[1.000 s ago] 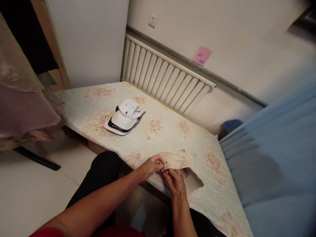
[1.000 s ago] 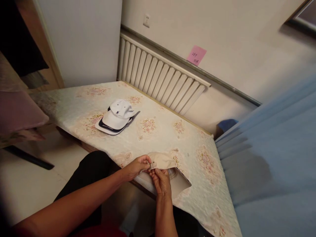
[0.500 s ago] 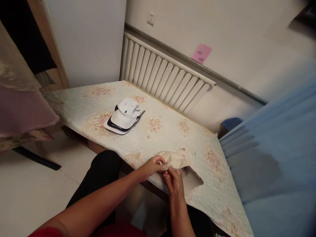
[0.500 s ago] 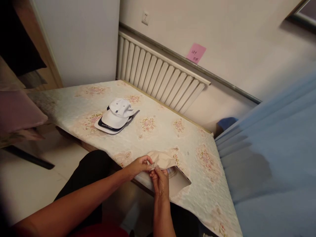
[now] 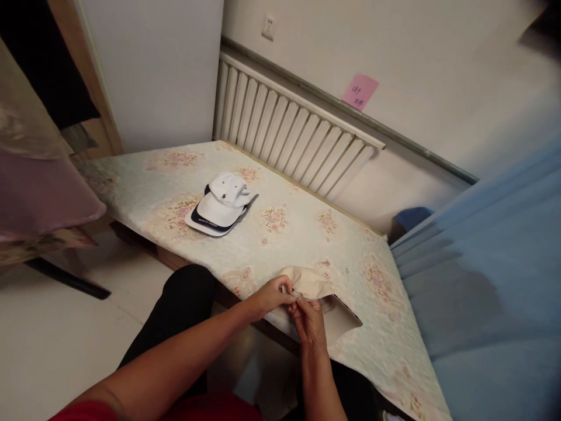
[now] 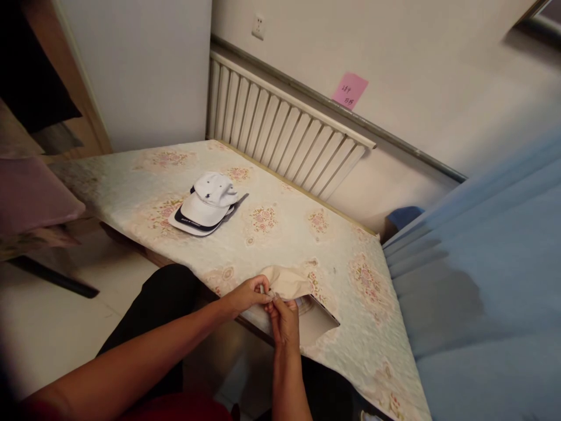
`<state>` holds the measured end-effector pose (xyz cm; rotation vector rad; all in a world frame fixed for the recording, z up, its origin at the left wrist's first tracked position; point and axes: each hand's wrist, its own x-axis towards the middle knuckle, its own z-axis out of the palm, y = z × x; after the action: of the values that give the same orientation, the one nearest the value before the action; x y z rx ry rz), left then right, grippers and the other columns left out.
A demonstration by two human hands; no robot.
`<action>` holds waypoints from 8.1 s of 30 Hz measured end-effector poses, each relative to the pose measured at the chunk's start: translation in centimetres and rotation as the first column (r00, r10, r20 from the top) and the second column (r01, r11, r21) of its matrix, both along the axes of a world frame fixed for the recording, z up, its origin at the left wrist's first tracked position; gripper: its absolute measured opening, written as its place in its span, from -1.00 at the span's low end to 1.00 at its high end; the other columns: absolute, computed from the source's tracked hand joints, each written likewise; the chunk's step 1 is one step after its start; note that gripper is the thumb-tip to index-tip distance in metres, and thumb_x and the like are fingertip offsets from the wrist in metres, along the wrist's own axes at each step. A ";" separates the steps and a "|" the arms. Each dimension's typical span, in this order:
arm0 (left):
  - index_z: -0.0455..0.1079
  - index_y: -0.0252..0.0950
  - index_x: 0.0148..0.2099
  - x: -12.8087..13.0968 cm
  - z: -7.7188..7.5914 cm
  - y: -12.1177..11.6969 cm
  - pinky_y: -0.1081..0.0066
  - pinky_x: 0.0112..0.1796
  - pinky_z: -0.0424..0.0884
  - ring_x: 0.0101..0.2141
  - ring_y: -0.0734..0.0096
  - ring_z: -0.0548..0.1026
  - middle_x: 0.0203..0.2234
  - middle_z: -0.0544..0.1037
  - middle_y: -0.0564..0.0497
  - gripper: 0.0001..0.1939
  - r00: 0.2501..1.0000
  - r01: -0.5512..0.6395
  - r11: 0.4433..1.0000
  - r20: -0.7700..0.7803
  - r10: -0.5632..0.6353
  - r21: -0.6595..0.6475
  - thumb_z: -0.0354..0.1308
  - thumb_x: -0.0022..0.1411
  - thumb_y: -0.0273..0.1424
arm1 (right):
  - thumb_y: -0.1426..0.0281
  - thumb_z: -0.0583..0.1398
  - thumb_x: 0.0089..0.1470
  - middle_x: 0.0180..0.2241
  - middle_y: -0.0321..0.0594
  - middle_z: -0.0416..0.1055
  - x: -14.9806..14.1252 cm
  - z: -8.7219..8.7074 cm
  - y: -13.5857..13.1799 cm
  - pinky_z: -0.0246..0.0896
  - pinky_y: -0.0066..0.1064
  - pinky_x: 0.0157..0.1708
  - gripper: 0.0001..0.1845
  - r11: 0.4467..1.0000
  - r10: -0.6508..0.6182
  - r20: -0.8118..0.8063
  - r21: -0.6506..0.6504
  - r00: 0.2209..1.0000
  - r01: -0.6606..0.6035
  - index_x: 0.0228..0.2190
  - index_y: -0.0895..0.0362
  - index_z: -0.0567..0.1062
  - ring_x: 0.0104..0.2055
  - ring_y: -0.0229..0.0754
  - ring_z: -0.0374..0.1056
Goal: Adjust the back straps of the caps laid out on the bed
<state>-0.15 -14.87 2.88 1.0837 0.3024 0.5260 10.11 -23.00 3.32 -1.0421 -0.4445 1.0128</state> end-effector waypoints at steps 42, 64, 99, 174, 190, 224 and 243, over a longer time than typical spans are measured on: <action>0.12 -0.26 -0.48 0.1 -0.3 0.5 0.53 -0.53 0.22 -0.58 0.51 0.36 -0.66 0.32 0.17 -0.89 0.934 -0.103 0.955 -0.304 0.189 0.278 0.03 -0.07 -0.43 | 0.48 0.39 -0.28 -0.54 -0.33 0.48 -0.2 -1.2 0.0 0.29 -0.47 -0.49 -0.74 0.999 0.045 -0.139 0.031 0.989 -0.041 -0.43 0.16 0.53 -0.55 -0.32 0.34; 0.23 -0.30 -0.37 -1.4 0.6 0.3 0.46 -0.38 0.24 -0.47 0.47 0.39 -0.58 0.42 0.11 -0.83 0.978 -0.020 0.982 -0.202 0.058 0.190 0.13 0.03 -0.32 | 0.50 0.39 -0.29 -0.55 -0.31 0.48 -0.4 -1.2 0.2 0.30 -0.46 -0.48 -0.78 0.998 0.056 -0.159 0.044 0.986 -0.050 -0.47 0.17 0.53 -0.52 -0.30 0.35; 0.20 -0.29 -0.45 -1.3 0.6 1.0 0.46 -0.45 0.26 -0.55 0.45 0.42 -0.66 0.42 0.12 -0.80 0.954 -0.017 0.995 -0.295 0.046 0.101 0.17 -0.14 -0.37 | 0.49 0.41 -0.30 -0.50 -0.31 0.50 -1.2 -1.2 0.1 0.29 -0.46 -0.48 -0.74 0.998 0.058 -0.154 0.016 0.986 -0.057 -0.45 0.15 0.52 -0.52 -0.31 0.35; 0.25 -0.32 -0.41 -2.4 -0.1 0.6 0.47 -0.40 0.27 -0.51 0.44 0.46 -0.60 0.48 0.04 -0.80 0.987 -0.049 0.983 -0.158 0.021 -0.177 0.17 -0.19 -0.50 | 0.47 0.39 -0.26 -0.41 -0.30 0.52 -2.0 -1.7 0.3 0.34 -0.42 -0.36 -0.70 0.999 -0.011 -0.159 0.041 0.987 0.017 -0.38 0.11 0.51 -0.40 -0.27 0.43; 0.19 -0.31 -0.56 -1.6 0.2 0.7 0.49 -0.49 0.27 -0.61 0.48 0.40 -0.71 0.41 0.06 -0.81 0.978 -0.034 0.939 -0.204 -0.039 -0.342 0.09 -0.29 -0.63 | 0.49 0.39 -0.28 -0.43 -0.32 0.52 -2.0 -2.0 0.3 0.33 -0.44 -0.39 -0.70 1.000 -0.015 -0.152 0.025 0.988 0.019 -0.38 0.11 0.51 -0.43 -0.28 0.41; 0.21 -0.30 -0.37 -2.3 -0.5 -0.2 0.44 -0.43 0.30 -0.54 0.39 0.48 -0.62 0.49 0.04 -0.77 0.989 -0.088 0.967 -0.139 0.056 -0.239 0.14 -0.16 -0.54 | 0.48 0.39 -0.26 -0.44 -0.34 0.50 -2.2 -2.0 -0.1 0.30 -0.45 -0.41 -0.61 1.000 -0.014 -0.130 0.024 0.991 0.018 -0.28 0.09 0.51 -0.42 -0.28 0.40; 0.24 -0.31 -0.40 -2.3 -0.9 -0.4 0.45 -0.43 0.29 -0.54 0.43 0.45 -0.64 0.46 0.07 -0.80 0.991 -0.107 0.965 -0.109 0.083 -0.239 0.16 -0.17 -0.53 | 0.46 0.40 -0.30 -0.44 -0.33 0.50 -2.2 -2.0 -0.3 0.22 -0.48 -0.48 -0.64 0.997 -0.076 -0.063 0.008 0.995 0.076 -0.34 0.12 0.50 -0.48 -0.31 0.35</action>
<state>-2.45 -15.24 1.94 0.8588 0.4948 0.5075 7.94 -23.27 1.31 -1.0084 -0.3563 0.9717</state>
